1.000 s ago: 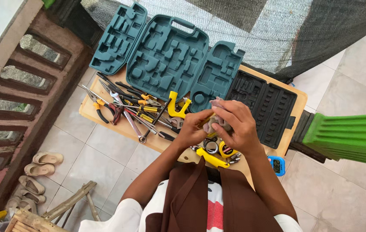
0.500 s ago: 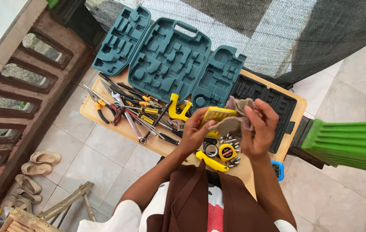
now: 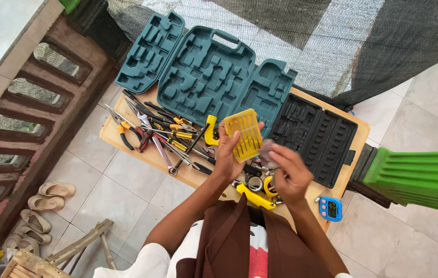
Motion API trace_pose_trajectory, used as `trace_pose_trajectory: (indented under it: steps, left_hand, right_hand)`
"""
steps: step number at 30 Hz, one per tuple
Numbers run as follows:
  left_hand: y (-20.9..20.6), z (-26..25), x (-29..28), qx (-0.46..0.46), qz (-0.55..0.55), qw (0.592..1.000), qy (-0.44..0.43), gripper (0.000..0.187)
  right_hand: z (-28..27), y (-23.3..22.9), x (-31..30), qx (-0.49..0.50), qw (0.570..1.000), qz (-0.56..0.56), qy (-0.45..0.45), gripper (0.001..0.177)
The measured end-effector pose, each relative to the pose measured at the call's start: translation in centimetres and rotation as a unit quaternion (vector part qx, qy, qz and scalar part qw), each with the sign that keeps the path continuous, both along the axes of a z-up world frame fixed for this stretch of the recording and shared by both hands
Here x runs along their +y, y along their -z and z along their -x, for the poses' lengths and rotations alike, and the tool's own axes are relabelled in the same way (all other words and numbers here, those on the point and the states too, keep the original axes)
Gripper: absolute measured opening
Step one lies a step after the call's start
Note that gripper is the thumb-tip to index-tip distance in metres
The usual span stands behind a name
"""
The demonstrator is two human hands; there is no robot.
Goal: The person cleans various tools and a measuring tape using a cloth, then places a small case into a tool kit.
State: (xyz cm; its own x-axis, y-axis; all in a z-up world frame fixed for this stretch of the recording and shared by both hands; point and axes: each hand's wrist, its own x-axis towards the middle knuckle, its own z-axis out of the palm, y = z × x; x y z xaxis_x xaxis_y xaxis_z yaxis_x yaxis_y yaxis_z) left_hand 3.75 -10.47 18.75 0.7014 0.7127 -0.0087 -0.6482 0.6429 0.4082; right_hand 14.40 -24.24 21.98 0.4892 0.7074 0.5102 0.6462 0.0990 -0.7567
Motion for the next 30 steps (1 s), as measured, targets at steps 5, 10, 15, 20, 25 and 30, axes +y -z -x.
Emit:
trace_pose_trajectory:
  steps: [5, 10, 15, 20, 25, 30]
  left_hand:
    - [-0.2, -0.8, -1.9, 0.012, 0.061, 0.996, 0.067, 0.049]
    - [-0.6, -0.5, -1.1, 0.023, 0.036, 0.996, 0.079, 0.056]
    - [0.2, -0.3, -0.4, 0.118, -0.017, 0.993, 0.027, 0.052]
    - [1.0, -1.5, -2.6, 0.148, -0.036, 0.988, 0.027, 0.051]
    - [-0.6, -1.0, -0.4, 0.152, -0.074, 0.986, 0.010, 0.054]
    - [-1.3, -0.7, 1.1, 0.137, -0.029, 0.989, 0.045, 0.069]
  right_hand:
    - [-0.5, -3.4, 2.0, -0.108, 0.992, -0.065, 0.025, 0.034]
    - [2.0, -3.8, 3.2, -0.178, 0.973, 0.079, -0.125, 0.047]
    - [0.8, -3.1, 2.0, -0.285, 0.949, 0.102, -0.086, 0.038]
    - [0.5, -3.7, 3.1, -0.266, 0.954, 0.136, 0.029, 0.038]
    - [2.1, -3.4, 2.5, -0.266, 0.948, 0.159, -0.068, 0.045]
    - [2.7, -3.1, 2.1, -0.271, 0.948, 0.146, -0.084, 0.043]
